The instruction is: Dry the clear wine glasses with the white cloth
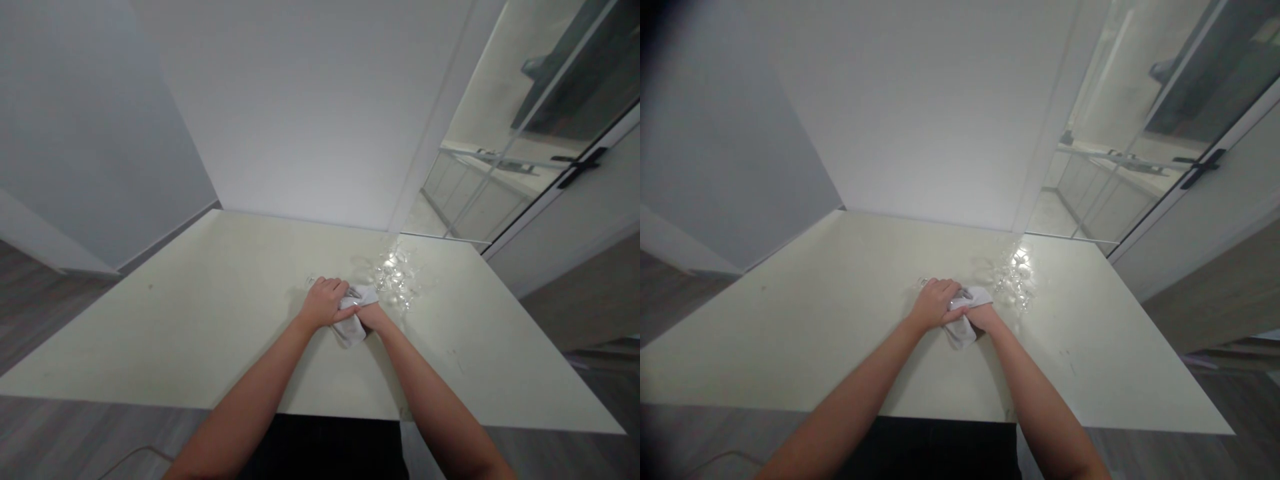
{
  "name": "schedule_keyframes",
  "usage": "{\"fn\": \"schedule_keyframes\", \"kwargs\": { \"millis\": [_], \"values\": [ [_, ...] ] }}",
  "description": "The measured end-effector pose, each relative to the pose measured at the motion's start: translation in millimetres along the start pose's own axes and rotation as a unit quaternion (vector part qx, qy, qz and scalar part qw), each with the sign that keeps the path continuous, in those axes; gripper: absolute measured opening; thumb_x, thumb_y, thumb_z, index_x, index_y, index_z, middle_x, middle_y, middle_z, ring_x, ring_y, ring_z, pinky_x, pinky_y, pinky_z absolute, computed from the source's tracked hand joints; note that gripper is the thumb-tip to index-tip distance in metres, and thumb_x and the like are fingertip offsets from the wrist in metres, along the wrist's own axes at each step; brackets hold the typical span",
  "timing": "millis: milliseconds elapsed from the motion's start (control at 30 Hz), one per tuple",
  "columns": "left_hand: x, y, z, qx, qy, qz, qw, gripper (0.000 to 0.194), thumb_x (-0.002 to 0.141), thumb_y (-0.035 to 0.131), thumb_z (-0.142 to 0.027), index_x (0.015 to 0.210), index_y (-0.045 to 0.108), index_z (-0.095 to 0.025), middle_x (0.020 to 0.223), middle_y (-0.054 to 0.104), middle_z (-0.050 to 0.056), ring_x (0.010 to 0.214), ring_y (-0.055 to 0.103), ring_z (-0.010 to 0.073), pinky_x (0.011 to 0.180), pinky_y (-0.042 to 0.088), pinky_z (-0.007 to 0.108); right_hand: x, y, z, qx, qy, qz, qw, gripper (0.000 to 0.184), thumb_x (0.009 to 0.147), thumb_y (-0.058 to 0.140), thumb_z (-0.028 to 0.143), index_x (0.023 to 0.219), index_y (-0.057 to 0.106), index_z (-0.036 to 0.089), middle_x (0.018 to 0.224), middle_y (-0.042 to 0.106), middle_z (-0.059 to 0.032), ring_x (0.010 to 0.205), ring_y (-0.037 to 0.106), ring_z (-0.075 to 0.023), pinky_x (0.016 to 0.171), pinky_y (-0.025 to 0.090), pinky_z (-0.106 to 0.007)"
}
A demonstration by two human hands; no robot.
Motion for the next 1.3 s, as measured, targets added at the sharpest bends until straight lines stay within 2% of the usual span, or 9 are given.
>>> {"fn": "schedule_keyframes", "kwargs": {
  "millis": [233, 467, 800, 900, 1000, 1067, 1133, 1233, 1300],
  "values": [
    [-3.3, -0.5, 1.8, -0.026, 0.003, 0.008, 1.0, 0.05, 0.088, 0.044, -0.064, 0.096, 0.058, -0.017, 0.091, 0.065, 0.011, 0.085, 0.06, 0.0252, 0.076, 0.038, 0.037, -2.2, 3.4, -2.4, -0.059, -0.033, -0.013, 0.998, 0.015, 0.076, 0.057, 0.027, 0.083, 0.071, 0.025, 0.101, 0.073, -0.0061, 0.101, 0.063, -0.0278, 0.101, 0.043, -0.043],
    [-1.3, -3.7, -3.0, -0.024, 0.032, 0.01, 0.999, 0.05, 0.086, 0.047, -0.063, 0.104, 0.057, -0.017, 0.095, 0.066, 0.011, 0.088, 0.061, 0.0266, 0.079, 0.039, 0.039, -4.4, 1.4, -19.8, 0.005, -0.03, -0.035, 0.999, 0.019, 0.078, 0.054, 0.037, 0.075, 0.069, 0.025, 0.094, 0.073, -0.006, 0.094, 0.063, -0.0252, 0.097, 0.045, -0.04],
    [-7.3, -10.8, 21.7, -0.059, -0.127, -0.04, 0.989, 0.047, 0.085, 0.047, -0.061, 0.104, 0.056, -0.019, 0.084, 0.066, 0.007, 0.08, 0.062, 0.0235, 0.076, 0.042, 0.035, -3.4, 3.4, -13.1, 0.071, -0.01, -0.099, 0.993, 0.037, 0.084, 0.049, 0.052, 0.09, 0.071, 0.022, 0.099, 0.073, -0.0062, 0.096, 0.063, -0.0235, 0.099, 0.045, -0.042],
    [-12.6, -16.8, 43.1, -0.152, -0.2, -0.092, 0.963, 0.042, 0.09, 0.042, -0.058, 0.107, 0.053, -0.021, 0.08, 0.063, 0.003, 0.072, 0.06, 0.0186, 0.071, 0.042, 0.031, -8.2, -9.0, -23.5, 0.097, 0.033, -0.178, 0.979, 0.043, 0.085, 0.049, 0.057, 0.097, 0.071, 0.022, 0.109, 0.071, -0.0064, 0.109, 0.061, -0.024, 0.107, 0.04, -0.043],
    [-18.0, -21.9, 70.9, -0.308, -0.264, -0.208, 0.89, 0.043, 0.089, 0.045, -0.057, 0.113, 0.045, -0.021, 0.085, 0.059, 0.001, 0.07, 0.057, 0.0139, 0.066, 0.043, 0.026, -11.9, -13.0, -35.0, 0.14, 0.09, -0.208, 0.964, 0.045, 0.078, 0.058, 0.06, 0.096, 0.07, 0.022, 0.11, 0.07, -0.0067, 0.113, 0.059, -0.0248, 0.107, 0.039, -0.044],
    [-17.9, -21.1, 81.6, -0.399, -0.278, -0.272, 0.83, 0.051, 0.082, 0.057, -0.056, 0.115, 0.038, -0.022, 0.093, 0.055, 0.001, 0.072, 0.056, 0.0114, 0.066, 0.044, 0.024, -11.8, -1.0, -39.2, 0.185, 0.136, -0.136, 0.964, 0.045, 0.072, 0.066, 0.06, 0.091, 0.07, 0.02, 0.099, 0.072, -0.0068, 0.099, 0.064, -0.0241, 0.096, 0.048, -0.041],
    [-11.9, -17.9, 80.7, -0.452, -0.28, -0.288, 0.796, 0.058, 0.076, 0.068, -0.05, 0.115, 0.035, -0.023, 0.097, 0.054, 0.002, 0.075, 0.056, 0.0103, 0.069, 0.046, 0.024, -15.7, 21.3, -39.4, 0.231, 0.197, 0.0, 0.953, 0.044, 0.066, 0.073, 0.056, 0.086, 0.069, 0.017, 0.081, 0.071, -0.0051, 0.076, 0.065, -0.0204, 0.076, 0.055, -0.036],
    [8.3, -15.3, 55.7, -0.484, -0.24, -0.217, 0.813, 0.056, 0.072, 0.075, -0.04, 0.112, 0.04, -0.022, 0.102, 0.056, 0.003, 0.091, 0.059, 0.0133, 0.084, 0.048, 0.03, -32.8, 50.2, -29.7, 0.26, 0.26, 0.199, 0.908, 0.044, 0.058, 0.081, 0.05, 0.081, 0.067, 0.016, 0.064, 0.064, -0.0002, 0.05, 0.056, -0.013, 0.05, 0.049, -0.027],
    [22.2, -13.5, 32.4, -0.48, -0.214, -0.141, 0.839, 0.054, 0.069, 0.078, -0.038, 0.111, 0.048, -0.021, 0.11, 0.056, 0.006, 0.102, 0.057, 0.0174, 0.09, 0.047, 0.034, -42.8, 58.2, -22.3, 0.246, 0.269, 0.274, 0.89, 0.043, 0.055, 0.083, 0.048, 0.077, 0.065, 0.016, 0.057, 0.061, 0.0022, 0.044, 0.051, -0.0108, 0.044, 0.045, -0.024]
  ]
}}
Point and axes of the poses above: each hand's wrist, its own x-axis towards the middle knuckle, its own y-axis out of the palm, z = x × y, the point moved 7 cm from there along x, towards the middle knuckle
